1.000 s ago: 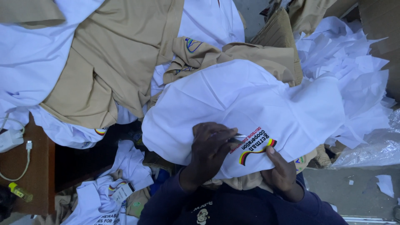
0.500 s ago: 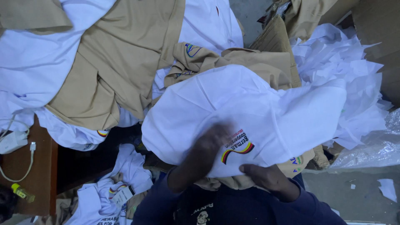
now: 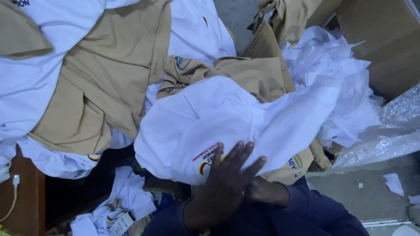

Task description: Trimming excess threads and removing backing material from embroidered logos on shirts using thread snips.

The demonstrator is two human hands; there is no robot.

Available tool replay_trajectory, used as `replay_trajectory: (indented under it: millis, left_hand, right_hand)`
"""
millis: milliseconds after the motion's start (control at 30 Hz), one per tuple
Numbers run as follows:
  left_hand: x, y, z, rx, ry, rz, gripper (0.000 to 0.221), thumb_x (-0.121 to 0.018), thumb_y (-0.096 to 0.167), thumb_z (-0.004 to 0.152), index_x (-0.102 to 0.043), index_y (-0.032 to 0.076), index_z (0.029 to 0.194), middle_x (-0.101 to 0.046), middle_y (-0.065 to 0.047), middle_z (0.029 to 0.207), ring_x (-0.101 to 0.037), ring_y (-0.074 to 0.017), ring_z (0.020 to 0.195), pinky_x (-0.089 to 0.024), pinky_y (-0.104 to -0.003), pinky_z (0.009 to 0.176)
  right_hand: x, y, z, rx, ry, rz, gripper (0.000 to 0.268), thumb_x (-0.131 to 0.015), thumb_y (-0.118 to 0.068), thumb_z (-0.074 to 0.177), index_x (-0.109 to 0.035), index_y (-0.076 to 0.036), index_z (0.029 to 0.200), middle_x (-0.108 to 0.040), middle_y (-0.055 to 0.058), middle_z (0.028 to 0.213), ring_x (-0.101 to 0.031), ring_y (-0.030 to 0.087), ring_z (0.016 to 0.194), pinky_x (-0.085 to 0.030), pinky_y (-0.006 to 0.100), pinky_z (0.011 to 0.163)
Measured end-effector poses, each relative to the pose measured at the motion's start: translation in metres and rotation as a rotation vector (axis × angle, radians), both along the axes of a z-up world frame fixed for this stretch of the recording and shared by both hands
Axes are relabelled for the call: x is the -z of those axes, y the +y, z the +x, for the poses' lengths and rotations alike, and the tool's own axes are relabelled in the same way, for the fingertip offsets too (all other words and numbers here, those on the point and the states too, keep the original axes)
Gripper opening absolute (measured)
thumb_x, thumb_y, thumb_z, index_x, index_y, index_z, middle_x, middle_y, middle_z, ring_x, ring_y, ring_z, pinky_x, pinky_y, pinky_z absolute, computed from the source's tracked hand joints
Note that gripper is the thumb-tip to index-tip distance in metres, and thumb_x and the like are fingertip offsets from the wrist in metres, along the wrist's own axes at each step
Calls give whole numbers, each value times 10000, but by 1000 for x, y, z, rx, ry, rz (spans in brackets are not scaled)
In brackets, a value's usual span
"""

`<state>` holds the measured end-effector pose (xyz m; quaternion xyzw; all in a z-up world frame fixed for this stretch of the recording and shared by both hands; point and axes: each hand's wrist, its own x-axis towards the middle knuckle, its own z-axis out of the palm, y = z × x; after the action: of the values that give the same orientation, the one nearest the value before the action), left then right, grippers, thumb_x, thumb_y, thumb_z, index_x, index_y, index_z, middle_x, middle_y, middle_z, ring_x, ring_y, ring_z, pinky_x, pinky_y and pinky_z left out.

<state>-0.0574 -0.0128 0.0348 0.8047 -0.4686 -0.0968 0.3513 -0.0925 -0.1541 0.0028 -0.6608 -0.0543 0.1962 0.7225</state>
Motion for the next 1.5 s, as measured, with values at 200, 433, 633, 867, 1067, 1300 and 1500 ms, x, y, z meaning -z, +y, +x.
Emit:
replay_trajectory:
  millis: [200,433,633,867,1067,1300,1500]
  left_hand:
    - [23,38,22,-349,-276,-84,369,-427,78,926,-654,10,1210,-718,-185,1047,-691,-419,1038,-527,-572,1059]
    - [-42,109,43,-247,-8,-105,261,-447,137,1056,-658,31,1166,-662,-133,930,-615,-313,834,-464,-432,719]
    - [-19,130,64,-431,-206,101,276,-468,119,1047,-690,59,1199,-678,-133,960,-658,-356,958,-486,-485,919]
    - [38,99,47,-740,-239,-10,410,-490,-52,781,-685,13,1135,-638,-166,1116,-593,-369,1028,-444,-459,869]
    - [13,70,34,-973,-349,-457,283,-433,-27,1001,-702,28,1073,-652,-185,1095,-662,-345,1052,-556,-438,918]
    - [-75,38,60,-838,-527,-462,359,-383,219,1200,-629,6,1352,-611,-199,1372,-637,-362,1332,-570,-498,1180]
    - [-46,12,41,-140,59,-464,471,-280,271,1171,-616,-38,1285,-717,-215,1194,-706,-351,1142,-604,-428,970]
  right_hand:
    - [-37,-23,14,-458,-327,-220,299,-650,-335,1007,-670,-66,1136,-739,135,1161,-692,268,1010,-512,429,923]
    - [-52,-104,-1,380,-356,-50,245,-730,-283,925,-656,-68,1018,-734,119,1069,-743,250,1004,-604,365,901]
    - [-7,-87,21,265,233,-355,674,-956,-239,670,-658,-90,1256,-719,104,1072,-735,248,980,-598,374,832]
    - [-16,-65,13,-79,131,-266,500,-857,-392,782,-788,-129,1203,-846,10,1147,-802,149,1010,-606,298,850]
    - [8,-56,-12,-40,224,338,536,-899,-166,773,-722,55,1228,-862,183,1057,-825,296,937,-676,425,792]
    - [-14,-50,10,1222,-769,75,191,-650,-38,961,-702,2,1140,-709,128,956,-728,270,854,-657,393,816]
    - [21,-40,13,634,137,33,279,-659,-210,1041,-714,-5,859,-716,30,756,-615,65,664,-472,287,509]
